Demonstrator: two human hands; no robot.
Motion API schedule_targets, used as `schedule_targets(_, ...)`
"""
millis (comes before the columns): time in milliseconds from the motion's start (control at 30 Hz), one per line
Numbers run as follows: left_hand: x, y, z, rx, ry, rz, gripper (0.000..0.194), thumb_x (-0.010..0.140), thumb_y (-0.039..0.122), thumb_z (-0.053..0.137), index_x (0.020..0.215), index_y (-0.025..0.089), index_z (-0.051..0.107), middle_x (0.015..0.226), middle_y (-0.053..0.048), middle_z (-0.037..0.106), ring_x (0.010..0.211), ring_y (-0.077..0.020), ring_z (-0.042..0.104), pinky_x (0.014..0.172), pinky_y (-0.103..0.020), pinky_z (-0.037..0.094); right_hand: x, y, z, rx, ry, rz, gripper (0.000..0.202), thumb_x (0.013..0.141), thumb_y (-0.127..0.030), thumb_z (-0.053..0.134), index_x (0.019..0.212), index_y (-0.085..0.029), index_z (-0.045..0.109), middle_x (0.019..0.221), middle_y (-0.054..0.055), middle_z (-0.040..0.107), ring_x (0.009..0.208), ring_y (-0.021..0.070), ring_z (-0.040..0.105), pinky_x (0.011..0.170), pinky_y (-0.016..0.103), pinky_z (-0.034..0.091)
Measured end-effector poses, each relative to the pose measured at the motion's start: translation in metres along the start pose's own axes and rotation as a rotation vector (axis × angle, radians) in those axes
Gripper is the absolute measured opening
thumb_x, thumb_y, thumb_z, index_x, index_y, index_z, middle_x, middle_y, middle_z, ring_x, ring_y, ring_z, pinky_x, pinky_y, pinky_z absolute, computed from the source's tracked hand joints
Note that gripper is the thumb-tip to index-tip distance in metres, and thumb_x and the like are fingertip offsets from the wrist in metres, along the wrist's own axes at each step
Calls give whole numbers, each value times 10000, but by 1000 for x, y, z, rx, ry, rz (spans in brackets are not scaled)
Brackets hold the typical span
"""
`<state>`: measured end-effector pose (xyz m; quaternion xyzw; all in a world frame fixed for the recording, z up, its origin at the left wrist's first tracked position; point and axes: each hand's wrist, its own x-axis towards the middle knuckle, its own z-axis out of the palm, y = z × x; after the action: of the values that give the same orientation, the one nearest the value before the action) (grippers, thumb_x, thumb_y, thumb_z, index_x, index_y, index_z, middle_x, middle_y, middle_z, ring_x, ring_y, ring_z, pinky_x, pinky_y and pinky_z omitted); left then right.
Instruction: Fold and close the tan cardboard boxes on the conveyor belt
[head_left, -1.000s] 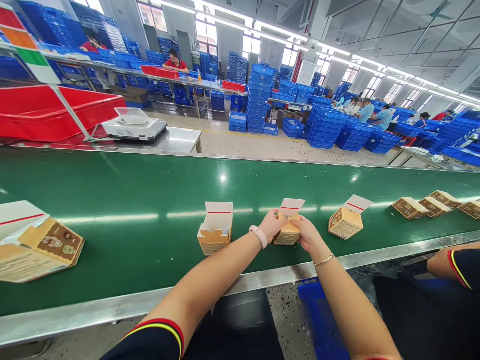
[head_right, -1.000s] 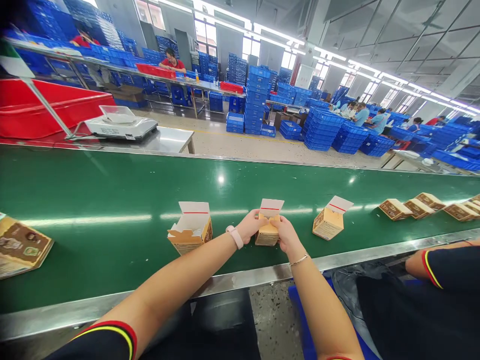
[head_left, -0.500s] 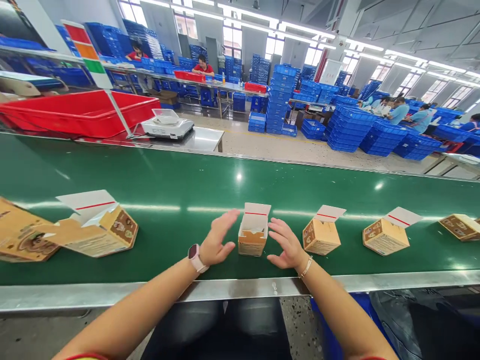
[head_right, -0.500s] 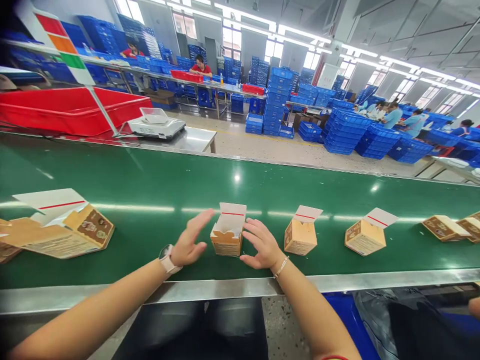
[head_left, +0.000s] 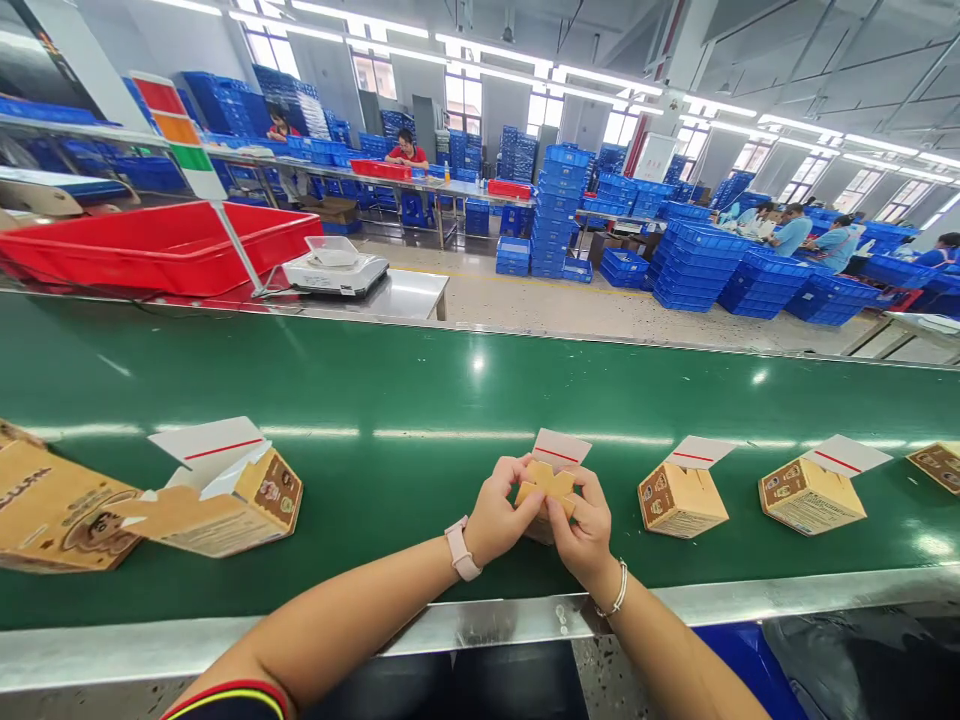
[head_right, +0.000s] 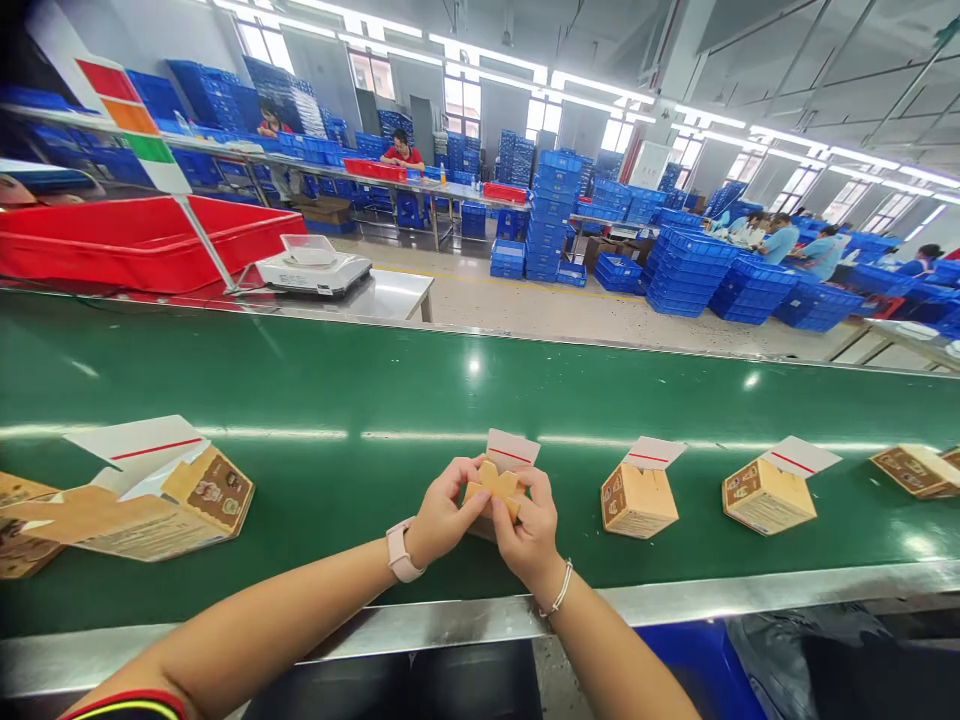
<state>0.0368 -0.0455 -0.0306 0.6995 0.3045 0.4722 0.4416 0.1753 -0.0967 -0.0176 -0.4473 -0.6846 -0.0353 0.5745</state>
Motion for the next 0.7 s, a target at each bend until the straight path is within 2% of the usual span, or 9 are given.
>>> schedule_targets(67,7,5,6,-122,30,-134,228,777,335,634,906,207,498,757,-13,593,973,-244,623,886,-381,454,-8,0,1,-36,112,153,220,899,-262,563,705,-197,645,944,81,554,890,212,571,773,350,504)
schedule_targets(133,17,10,11,-151,33,-223,386,734,268,676,1045,204,458,702,36,534,857,-198,623,873,-353,457,-13,3,3,-28,202,360,257,836,-342,618,631,-188,598,960,87,536,925,232,558,823,381,492)
schedule_targets(233,33,19,15,-125,73,-382,777,624,169,743,1275,204,321,931,-7,552,825,-157,576,840,-323,468,-14,8,3,181,372,772,269,669,-412,696,710,-199,537,947,64,533,929,246,565,819,396,504)
schedule_targets(333,47,26,22,-185,-52,-652,982,552,128,775,1372,222,244,1290,-137,436,963,-195,560,844,-342,478,-9,10,-2,454,477,1116,552,502,-367,750,964,-232,479,935,20,548,864,234,600,729,369,547)
schedule_targets(400,55,28,28,-266,-179,-784,990,580,123,753,1403,228,214,1363,-169,389,994,-215,572,852,-363,485,-3,12,-9,521,483,1223,681,425,-309,759,1024,-242,441,938,13,562,838,233,615,680,347,559)
schedule_targets(467,61,30,36,-311,-251,-827,968,602,120,736,1413,205,214,1335,-182,430,979,-228,596,857,-384,492,4,17,-18,544,428,1279,701,376,-264,746,1007,-232,440,923,25,575,828,252,621,657,349,564)
schedule_targets(567,62,35,47,-290,-245,-819,935,600,163,767,1391,154,268,1291,-204,469,1036,-275,593,902,-429,479,14,20,-34,484,325,1298,642,375,-284,742,942,-218,448,917,60,574,905,315,610,734,437,564)
schedule_targets(633,50,40,46,-190,-175,-620,850,629,232,769,1353,153,331,1296,-201,473,1123,-302,551,971,-465,439,17,13,-41,241,438,1088,612,460,-351,766,968,-217,451,1021,92,547,1071,347,550,900,517,506)
schedule_targets(700,26,43,33,-33,-44,-174,660,723,321,701,1299,201,403,1255,-155,521,1155,-295,529,1004,-482,416,15,0,-38,-8,590,664,594,628,-417,742,1101,-218,442,1204,123,471,1256,349,421,1059,570,366)
